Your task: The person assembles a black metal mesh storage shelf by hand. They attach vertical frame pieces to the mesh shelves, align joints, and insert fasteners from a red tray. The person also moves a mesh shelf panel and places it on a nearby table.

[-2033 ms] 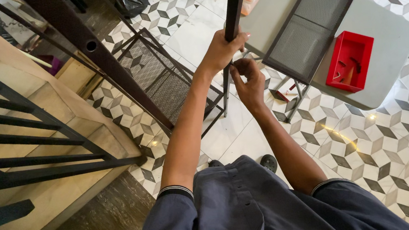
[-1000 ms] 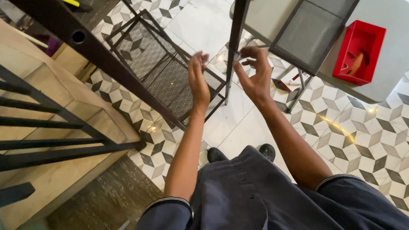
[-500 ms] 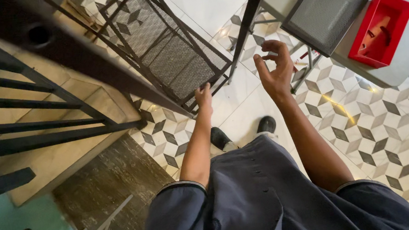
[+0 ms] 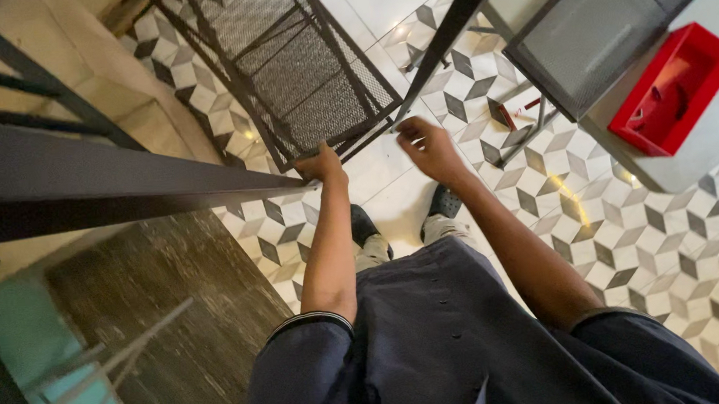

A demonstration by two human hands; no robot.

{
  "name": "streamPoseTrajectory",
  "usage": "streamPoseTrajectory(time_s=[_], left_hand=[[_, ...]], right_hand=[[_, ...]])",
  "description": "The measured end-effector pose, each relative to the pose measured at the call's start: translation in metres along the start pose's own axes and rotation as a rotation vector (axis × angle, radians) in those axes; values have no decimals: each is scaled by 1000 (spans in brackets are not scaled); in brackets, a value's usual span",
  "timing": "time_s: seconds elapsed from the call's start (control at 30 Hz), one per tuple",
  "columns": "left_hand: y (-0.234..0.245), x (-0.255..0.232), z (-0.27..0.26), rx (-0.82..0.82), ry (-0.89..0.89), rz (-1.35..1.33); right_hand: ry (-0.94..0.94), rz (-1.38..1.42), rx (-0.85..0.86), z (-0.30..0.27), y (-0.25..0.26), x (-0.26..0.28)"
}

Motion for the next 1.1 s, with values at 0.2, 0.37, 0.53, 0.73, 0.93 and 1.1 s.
streamPoseTrajectory(time_s=[0.2,0.37,0.53,0.73,0.93,1.1], left_hand=[[9,-1,3,-46,-31,9],[10,-5,15,-184,-63,126],[17,-8,48,-334,-109,82],[22,-4,51,-345,52,39],[29,-19,27,-470,58,-88],[28,-38,0,-407,-110,-310]], right_hand=[[16,-122,128,22,-84,-67],[48,-213,89,50,-121,-112],[-22,-253,168,63,-134,-154],[-50,-239,155,72,-126,-161],[-271,-170,70,69,-123,-157],[-379,26,-86,58,-121,-155]])
Point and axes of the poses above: each hand's wrist, its own z-axis towards the middle knuckle, its own y-axis out of the back of the hand, x = y × z, the point moved 8 cm from there along z, towards the middle knuckle, and after that the axes turned 13 degrees about -x, right-handed, at the moved point
